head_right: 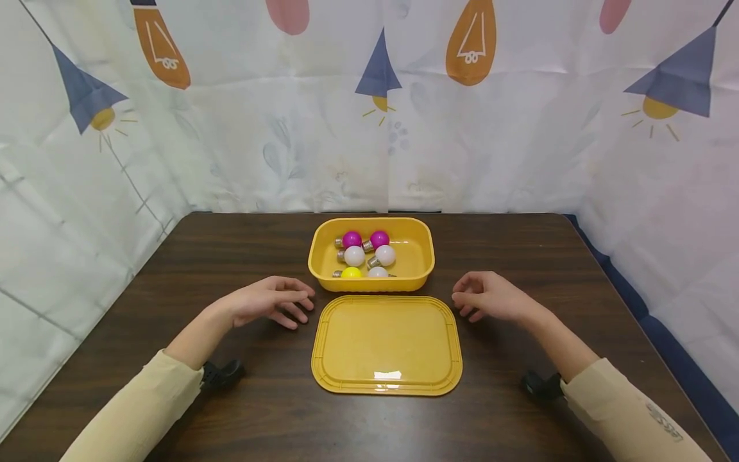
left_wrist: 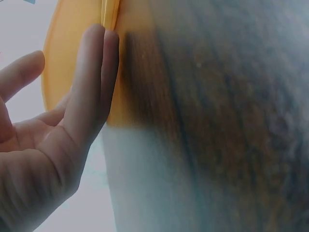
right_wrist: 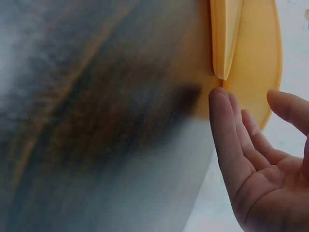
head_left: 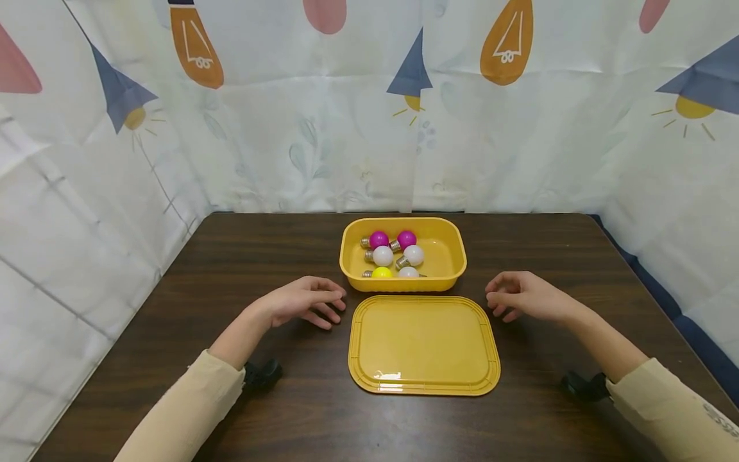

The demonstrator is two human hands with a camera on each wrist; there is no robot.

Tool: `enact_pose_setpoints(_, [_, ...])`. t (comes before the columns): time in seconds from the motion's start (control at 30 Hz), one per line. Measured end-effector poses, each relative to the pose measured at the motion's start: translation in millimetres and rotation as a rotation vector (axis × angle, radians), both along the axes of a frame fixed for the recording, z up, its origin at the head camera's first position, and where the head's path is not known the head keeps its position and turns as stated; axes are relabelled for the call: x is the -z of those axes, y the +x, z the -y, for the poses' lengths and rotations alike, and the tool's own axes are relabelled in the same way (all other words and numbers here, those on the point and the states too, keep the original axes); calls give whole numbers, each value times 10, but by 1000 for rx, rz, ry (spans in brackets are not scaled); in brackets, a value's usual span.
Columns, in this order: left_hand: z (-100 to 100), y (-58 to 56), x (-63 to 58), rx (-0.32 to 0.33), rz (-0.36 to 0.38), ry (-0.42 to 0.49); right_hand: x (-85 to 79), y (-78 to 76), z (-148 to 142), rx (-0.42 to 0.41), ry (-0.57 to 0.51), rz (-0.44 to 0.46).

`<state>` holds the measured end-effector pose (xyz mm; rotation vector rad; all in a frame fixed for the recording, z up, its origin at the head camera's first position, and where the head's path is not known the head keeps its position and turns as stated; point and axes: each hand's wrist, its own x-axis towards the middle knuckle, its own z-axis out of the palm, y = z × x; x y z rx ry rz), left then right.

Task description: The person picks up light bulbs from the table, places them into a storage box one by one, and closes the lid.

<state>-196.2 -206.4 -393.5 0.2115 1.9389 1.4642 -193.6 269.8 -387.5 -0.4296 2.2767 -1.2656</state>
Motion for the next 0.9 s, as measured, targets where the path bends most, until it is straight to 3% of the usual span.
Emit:
enact_pose_setpoints(0.23, [-8, 20, 15, 66, 37, 29, 0, 85, -10, -4, 5, 79])
enact_pose_setpoints(0.57, [8, 65, 41, 99, 78, 59, 15, 154, -40, -28, -43, 179])
enact_pose_setpoints(0.9, [-53, 158, -2, 125, 39, 44, 23, 161, -28, -42, -85, 225])
